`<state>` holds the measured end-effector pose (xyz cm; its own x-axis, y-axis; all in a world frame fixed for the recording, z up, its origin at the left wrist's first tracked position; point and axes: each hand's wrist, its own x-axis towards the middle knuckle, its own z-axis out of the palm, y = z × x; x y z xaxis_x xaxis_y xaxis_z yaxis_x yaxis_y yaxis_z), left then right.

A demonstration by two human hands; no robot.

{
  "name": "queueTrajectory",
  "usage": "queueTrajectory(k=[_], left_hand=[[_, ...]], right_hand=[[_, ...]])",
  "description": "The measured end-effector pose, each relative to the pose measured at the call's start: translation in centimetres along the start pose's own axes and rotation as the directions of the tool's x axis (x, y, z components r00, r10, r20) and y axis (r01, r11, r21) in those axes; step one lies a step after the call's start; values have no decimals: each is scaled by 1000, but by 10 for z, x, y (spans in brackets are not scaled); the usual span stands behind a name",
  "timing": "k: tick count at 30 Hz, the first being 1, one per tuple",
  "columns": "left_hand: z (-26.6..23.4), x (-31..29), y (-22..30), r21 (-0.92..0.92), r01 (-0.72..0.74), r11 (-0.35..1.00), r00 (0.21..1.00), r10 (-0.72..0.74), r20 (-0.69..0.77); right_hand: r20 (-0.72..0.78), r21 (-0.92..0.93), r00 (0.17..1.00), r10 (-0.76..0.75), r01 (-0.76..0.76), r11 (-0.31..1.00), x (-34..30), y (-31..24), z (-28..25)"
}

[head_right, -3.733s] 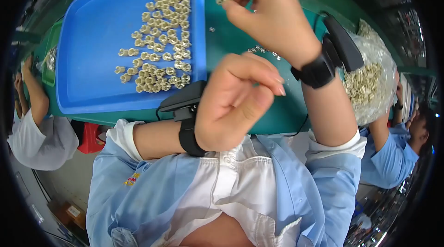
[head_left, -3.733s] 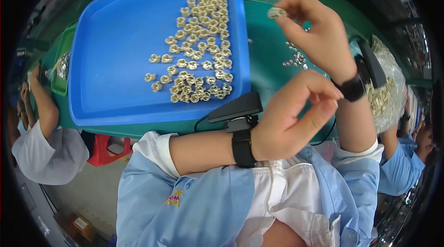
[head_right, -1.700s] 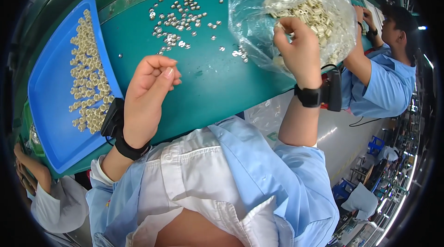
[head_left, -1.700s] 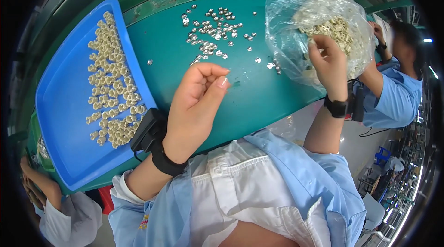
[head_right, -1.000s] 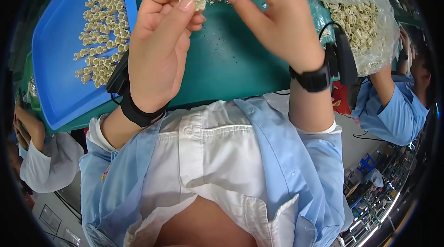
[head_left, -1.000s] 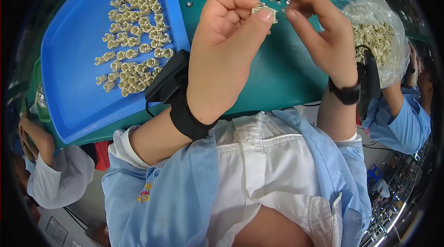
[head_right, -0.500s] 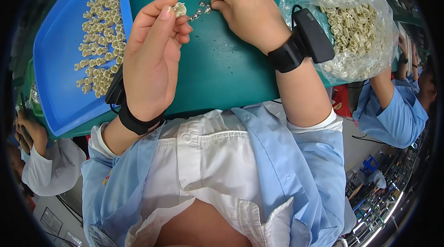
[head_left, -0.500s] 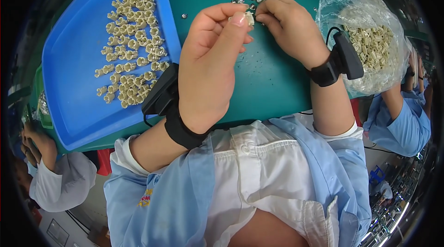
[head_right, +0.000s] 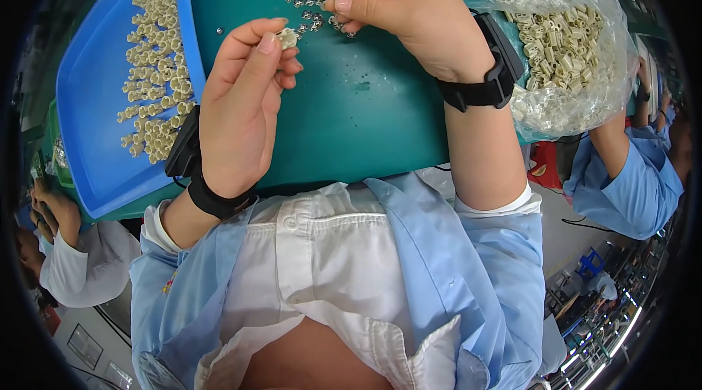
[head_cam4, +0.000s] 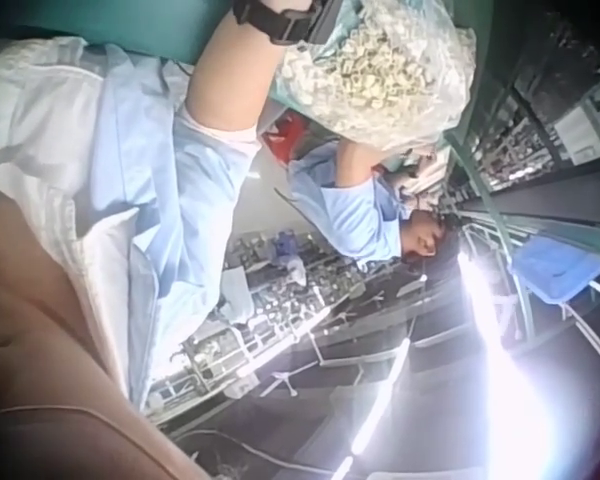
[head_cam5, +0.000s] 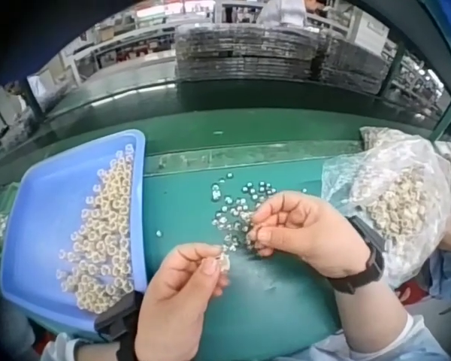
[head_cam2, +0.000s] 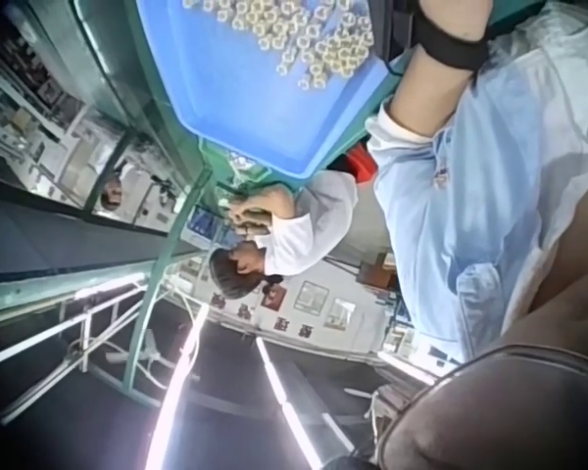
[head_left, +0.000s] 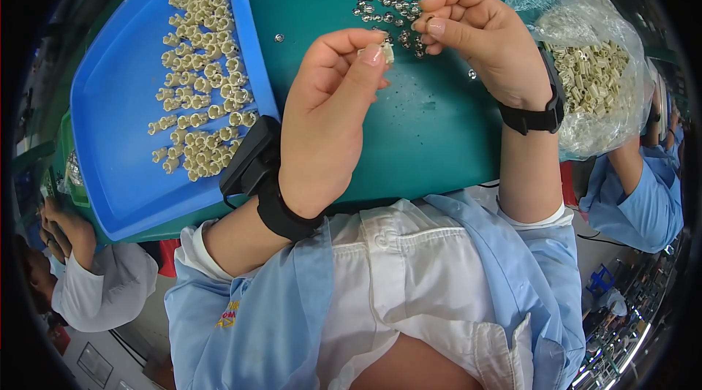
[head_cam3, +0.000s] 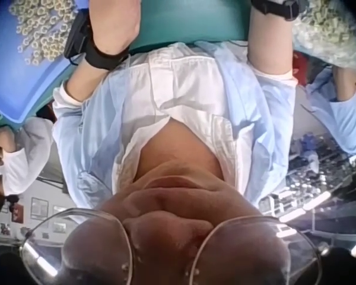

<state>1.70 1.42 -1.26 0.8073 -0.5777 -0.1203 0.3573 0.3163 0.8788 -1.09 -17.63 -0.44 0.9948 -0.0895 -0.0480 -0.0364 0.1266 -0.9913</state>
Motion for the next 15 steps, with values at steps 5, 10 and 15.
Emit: queueTrajectory(k=[5, 10, 15], left_hand=[[0, 0, 1, 33, 14, 999, 1000, -15, 2], [-1, 0, 1, 45, 16, 999, 1000, -16, 1], [-3, 0, 2, 47, 13, 999, 1000, -13, 1]], right_hand=[[94, 113, 993, 68, -78, 990, -1, -1, -6], [-18, -141, 1000, 20, -22, 990, 1, 2, -3], [-60, -546, 970, -235, 165, 821, 6, 11, 3]])
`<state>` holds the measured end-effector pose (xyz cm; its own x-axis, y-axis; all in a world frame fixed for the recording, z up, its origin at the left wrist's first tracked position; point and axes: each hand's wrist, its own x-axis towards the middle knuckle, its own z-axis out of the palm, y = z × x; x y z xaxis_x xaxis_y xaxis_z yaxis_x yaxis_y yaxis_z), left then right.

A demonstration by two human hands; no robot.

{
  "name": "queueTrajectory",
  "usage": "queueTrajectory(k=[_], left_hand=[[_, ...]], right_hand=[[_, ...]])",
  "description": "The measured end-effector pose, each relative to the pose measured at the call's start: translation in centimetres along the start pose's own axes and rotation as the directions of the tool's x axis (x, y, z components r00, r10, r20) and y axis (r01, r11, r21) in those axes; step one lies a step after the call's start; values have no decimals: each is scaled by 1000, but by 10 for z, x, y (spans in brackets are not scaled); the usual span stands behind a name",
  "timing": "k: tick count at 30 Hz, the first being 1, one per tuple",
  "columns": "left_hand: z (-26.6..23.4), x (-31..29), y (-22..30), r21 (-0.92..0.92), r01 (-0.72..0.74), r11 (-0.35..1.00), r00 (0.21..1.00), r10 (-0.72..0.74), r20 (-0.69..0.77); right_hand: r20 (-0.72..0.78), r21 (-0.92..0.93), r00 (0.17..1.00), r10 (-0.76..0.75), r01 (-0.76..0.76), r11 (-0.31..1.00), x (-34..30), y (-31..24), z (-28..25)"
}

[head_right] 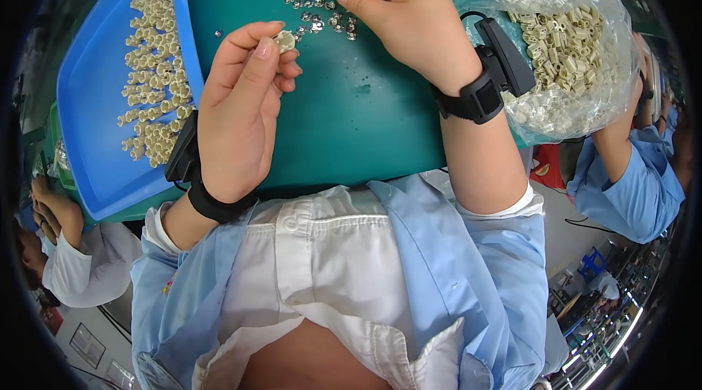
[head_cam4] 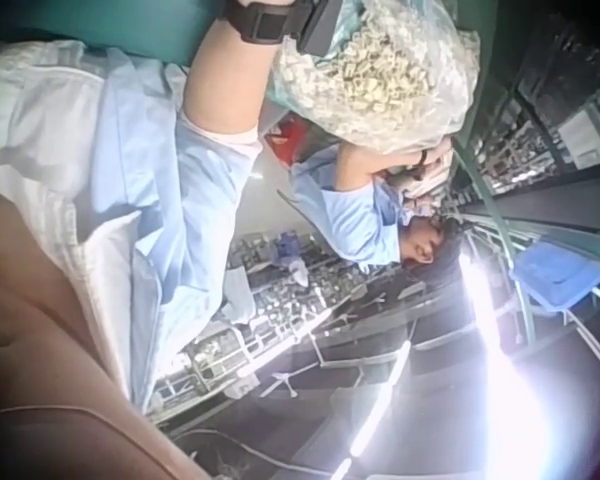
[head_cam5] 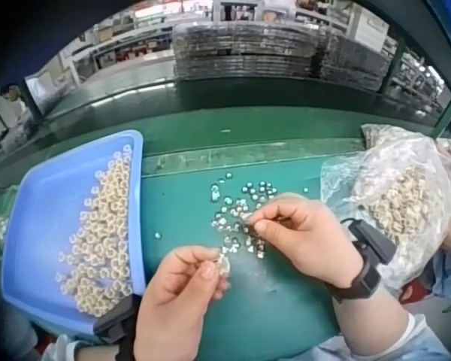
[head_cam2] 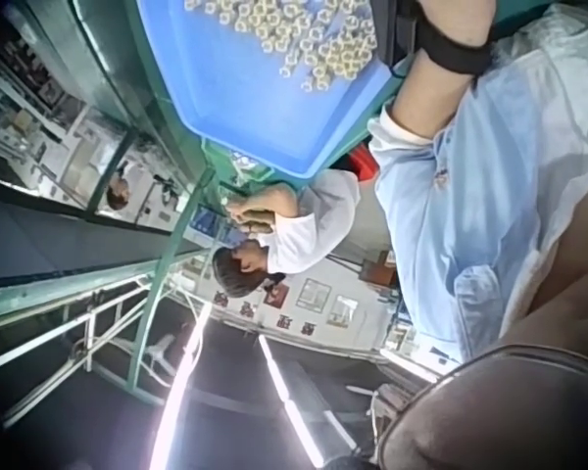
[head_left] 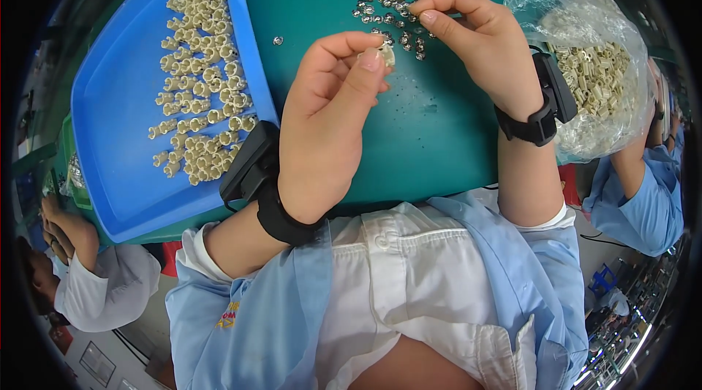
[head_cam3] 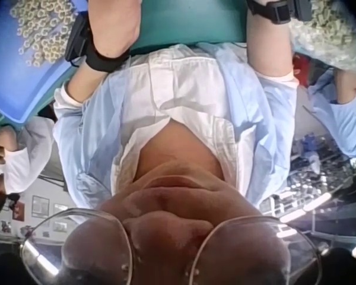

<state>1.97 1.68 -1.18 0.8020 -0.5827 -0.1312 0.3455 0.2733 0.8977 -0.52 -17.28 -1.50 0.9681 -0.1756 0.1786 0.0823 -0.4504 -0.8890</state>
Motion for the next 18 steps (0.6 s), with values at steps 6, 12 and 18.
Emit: queueTrajectory(k=[6, 12, 18], left_hand=[[-2, -1, 2, -26, 5, 1000, 1000, -5, -7], [-2, 1, -2, -61, -15, 998, 1000, 16, 15], [-2, 2, -5, -73, -34, 997, 998, 37, 47]], right_hand=[[61, 287, 984, 169, -179, 941, -1, -10, -2], [259, 485, 957, 132, -248, 839, -10, -27, 4], [277, 489, 948, 156, -279, 826, -12, -29, 8]])
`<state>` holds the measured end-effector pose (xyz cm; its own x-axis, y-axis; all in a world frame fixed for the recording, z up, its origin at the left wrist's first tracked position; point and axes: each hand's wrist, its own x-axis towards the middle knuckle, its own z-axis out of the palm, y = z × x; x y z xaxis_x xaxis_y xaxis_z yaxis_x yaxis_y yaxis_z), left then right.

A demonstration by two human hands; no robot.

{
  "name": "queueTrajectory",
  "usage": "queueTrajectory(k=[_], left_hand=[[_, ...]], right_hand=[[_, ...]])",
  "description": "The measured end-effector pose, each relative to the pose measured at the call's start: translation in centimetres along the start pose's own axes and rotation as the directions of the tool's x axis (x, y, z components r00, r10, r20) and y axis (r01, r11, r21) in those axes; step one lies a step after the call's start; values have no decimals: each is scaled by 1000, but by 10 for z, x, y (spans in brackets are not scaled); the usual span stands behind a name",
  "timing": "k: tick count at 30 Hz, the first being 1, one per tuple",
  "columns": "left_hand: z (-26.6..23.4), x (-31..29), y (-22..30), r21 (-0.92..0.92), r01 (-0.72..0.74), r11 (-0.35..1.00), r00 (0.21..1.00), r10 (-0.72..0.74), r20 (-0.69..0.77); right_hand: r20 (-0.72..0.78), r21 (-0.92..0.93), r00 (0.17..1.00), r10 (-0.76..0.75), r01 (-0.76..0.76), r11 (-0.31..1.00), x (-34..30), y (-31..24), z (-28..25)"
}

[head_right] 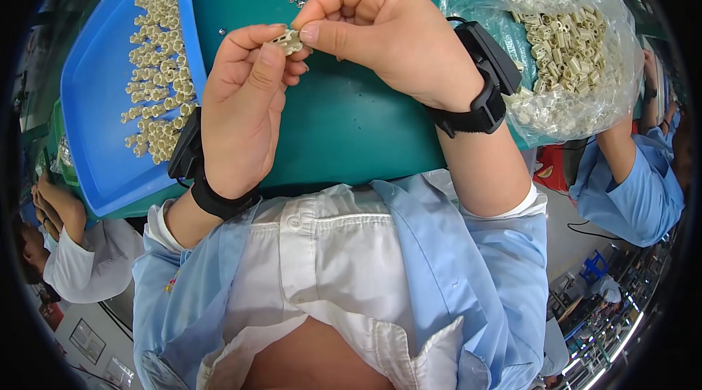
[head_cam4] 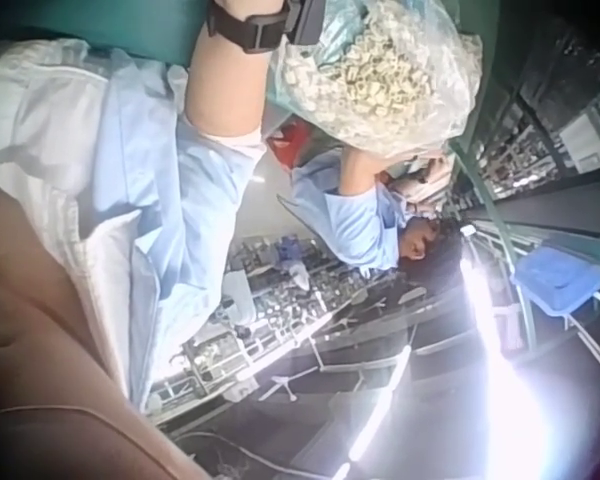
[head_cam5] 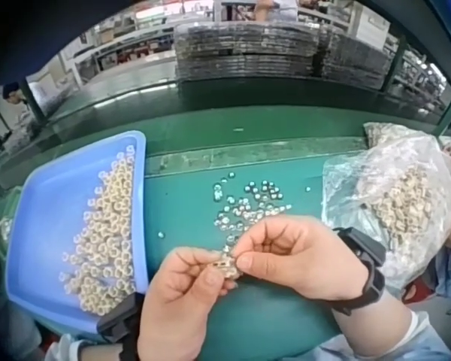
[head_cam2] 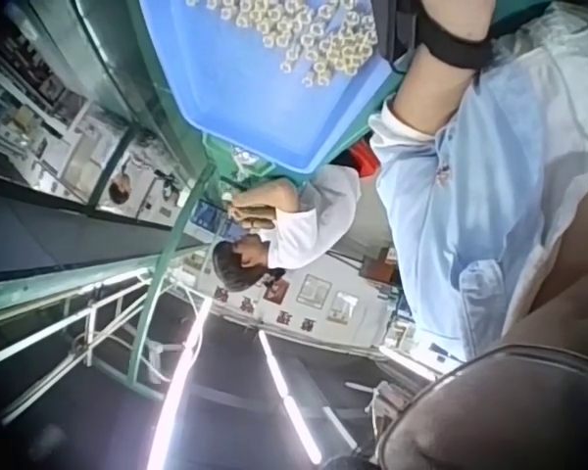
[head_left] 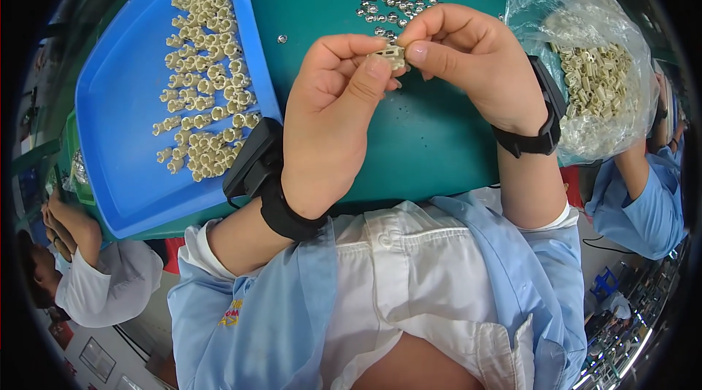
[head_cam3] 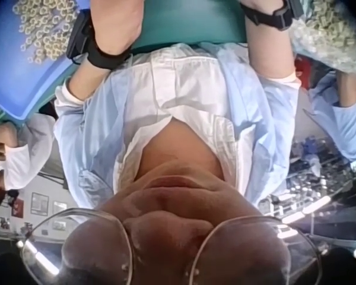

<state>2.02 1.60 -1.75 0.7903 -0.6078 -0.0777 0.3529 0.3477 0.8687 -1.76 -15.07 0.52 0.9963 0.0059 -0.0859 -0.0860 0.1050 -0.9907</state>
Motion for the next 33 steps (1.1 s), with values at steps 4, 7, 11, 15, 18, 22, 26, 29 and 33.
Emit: queueTrajectory(k=[4, 7, 11, 15, 18, 22, 26, 29, 33], left_hand=[[0, 0, -2, -7, -34, 999, 999, 34, 22], [3, 2, -3, -46, -78, 996, 997, 78, 11], [3, 3, -4, -15, -85, 996, 996, 85, -4], [2, 5, -5, 37, -137, 990, 990, 135, 44], [3, 2, -5, 32, -217, 976, 973, 213, 85], [5, -1, -6, 30, -337, 941, 929, 327, 174], [2, -2, -4, 105, -430, 897, 886, 397, 242], [1, -2, -5, 141, -416, 899, 897, 379, 226], [0, 0, -5, 135, -315, 939, 945, 298, 136]], right_hand=[[35, 68, 999, 34, -36, 997, -1, -1, 0], [63, 129, 997, 52, -60, 990, -2, 0, 0], [-8, 87, 998, 67, -66, 994, -3, 3, 3], [101, 151, 993, 53, -68, 986, 0, 7, -4], [227, 281, 970, 93, -156, 947, 0, 9, -8], [329, 387, 943, 43, -176, 905, -2, 8, -8], [318, 331, 948, -7, -104, 938, -2, 8, -8], [253, 235, 966, -57, -5, 972, -2, 6, -7], [182, 146, 982, -42, 16, 989, -2, 3, -4]])
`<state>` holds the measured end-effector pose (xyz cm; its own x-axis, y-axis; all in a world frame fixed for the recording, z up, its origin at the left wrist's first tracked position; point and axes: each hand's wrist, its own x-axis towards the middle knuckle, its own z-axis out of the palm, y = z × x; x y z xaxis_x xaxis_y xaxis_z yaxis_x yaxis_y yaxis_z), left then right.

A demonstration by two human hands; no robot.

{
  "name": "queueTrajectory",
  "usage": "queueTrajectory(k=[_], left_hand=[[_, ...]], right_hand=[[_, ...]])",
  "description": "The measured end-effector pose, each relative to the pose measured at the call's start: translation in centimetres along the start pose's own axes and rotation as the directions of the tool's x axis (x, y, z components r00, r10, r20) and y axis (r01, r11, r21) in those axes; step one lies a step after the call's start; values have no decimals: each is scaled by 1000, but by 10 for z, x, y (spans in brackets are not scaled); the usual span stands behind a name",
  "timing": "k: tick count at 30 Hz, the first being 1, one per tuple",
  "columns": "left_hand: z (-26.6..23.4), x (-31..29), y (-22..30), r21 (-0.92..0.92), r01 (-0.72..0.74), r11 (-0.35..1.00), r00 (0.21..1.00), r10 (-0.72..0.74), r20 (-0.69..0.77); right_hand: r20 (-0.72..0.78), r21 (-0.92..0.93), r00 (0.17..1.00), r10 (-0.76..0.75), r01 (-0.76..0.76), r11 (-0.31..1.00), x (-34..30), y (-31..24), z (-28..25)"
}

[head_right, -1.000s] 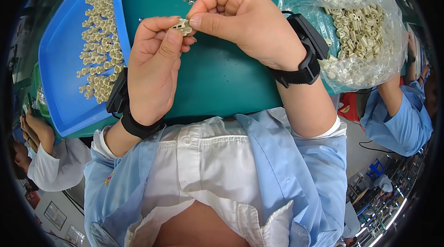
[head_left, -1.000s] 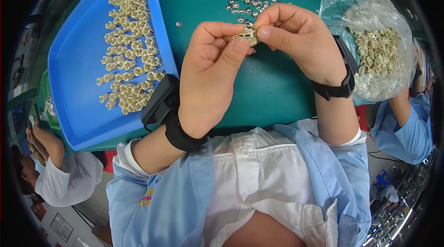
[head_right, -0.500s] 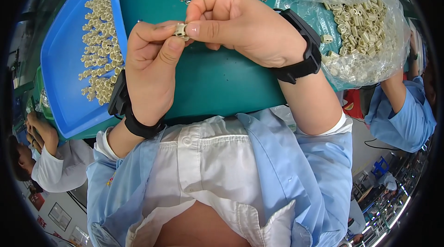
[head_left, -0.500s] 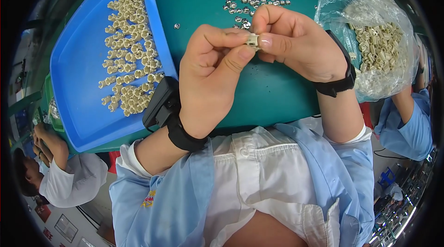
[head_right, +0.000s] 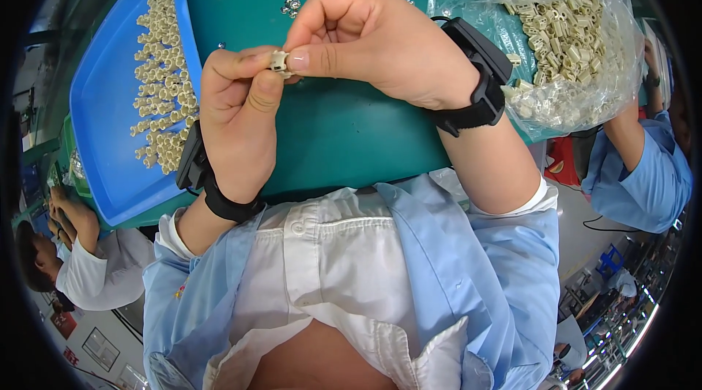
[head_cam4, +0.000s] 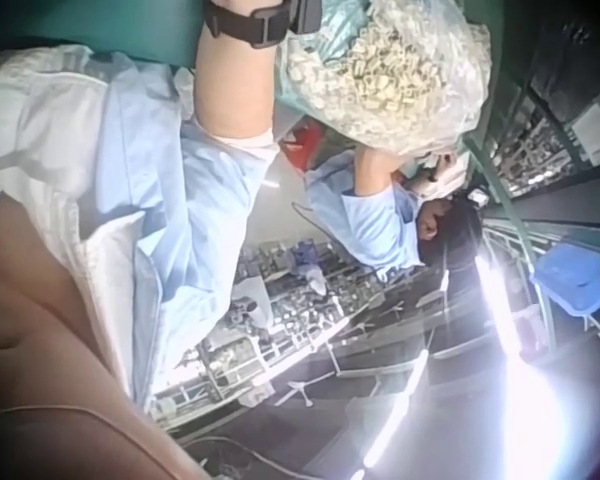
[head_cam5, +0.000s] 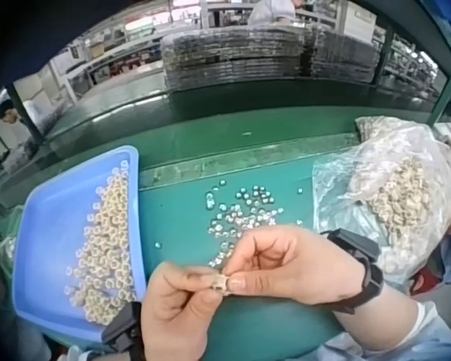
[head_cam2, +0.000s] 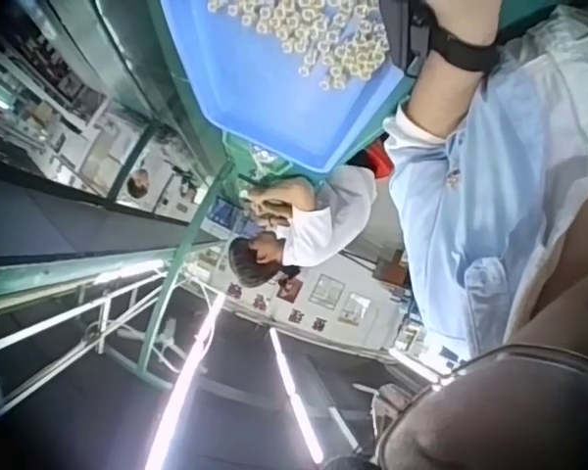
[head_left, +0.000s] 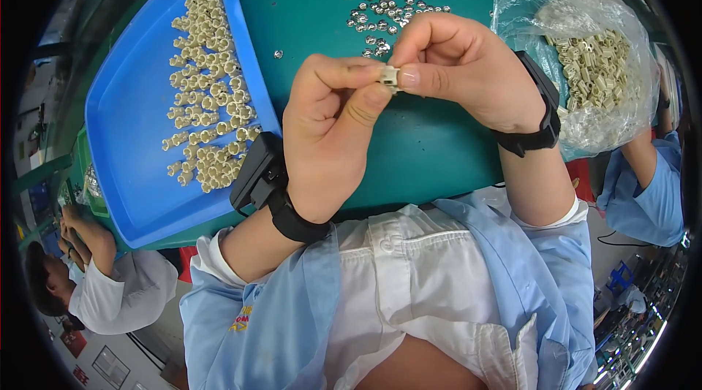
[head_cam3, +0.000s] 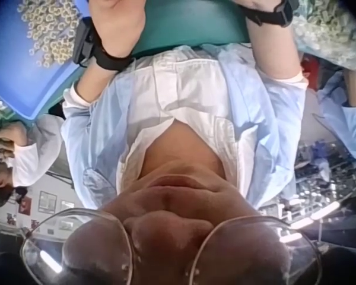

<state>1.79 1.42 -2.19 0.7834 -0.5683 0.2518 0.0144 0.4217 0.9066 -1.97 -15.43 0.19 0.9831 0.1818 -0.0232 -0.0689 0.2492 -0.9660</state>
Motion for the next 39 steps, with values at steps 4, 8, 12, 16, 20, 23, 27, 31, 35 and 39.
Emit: queueTrajectory(k=[4, 8, 12, 16, 20, 23, 27, 31, 35, 39], left_hand=[[2, -1, 0, -37, 14, 999, 1000, -14, -14], [2, -5, 1, -9, -80, 997, 995, 80, 66], [-2, -6, 3, 161, -174, 972, 978, 151, 147], [-3, -3, 0, 200, -158, 967, 983, 134, 126], [-1, -1, -2, 88, -65, 994, 996, 59, 69], [1, -2, -1, 18, -25, 1000, 997, 24, 68], [-1, -3, 2, 291, -192, 937, 978, 157, 140], [-1, -3, 8, 336, -336, 880, 935, 268, 232], [-4, -1, 8, 361, -403, 841, 911, 332, 245], [-5, 1, 7, 471, -508, 721, 855, 354, 379]], right_hand=[[53, 107, 997, 60, -65, 992, -2, 3, -4], [189, 237, 981, 50, -95, 967, 0, 11, -8], [218, 167, 975, 32, -70, 983, -1, 9, -9], [99, 97, 995, -19, 10, 995, 0, 4, 1], [107, 57, 994, -1, -5, 998, -1, 6, -3], [160, 60, 987, 14, -23, 998, -1, 5, -6], [233, 161, 972, -15, -24, 987, 1, 10, -8], [299, 318, 954, -23, -77, 945, 4, 20, -6], [345, 381, 938, 23, -163, 910, 4, 20, -6], [354, 355, 934, 54, -187, 916, 4, 21, -10]])
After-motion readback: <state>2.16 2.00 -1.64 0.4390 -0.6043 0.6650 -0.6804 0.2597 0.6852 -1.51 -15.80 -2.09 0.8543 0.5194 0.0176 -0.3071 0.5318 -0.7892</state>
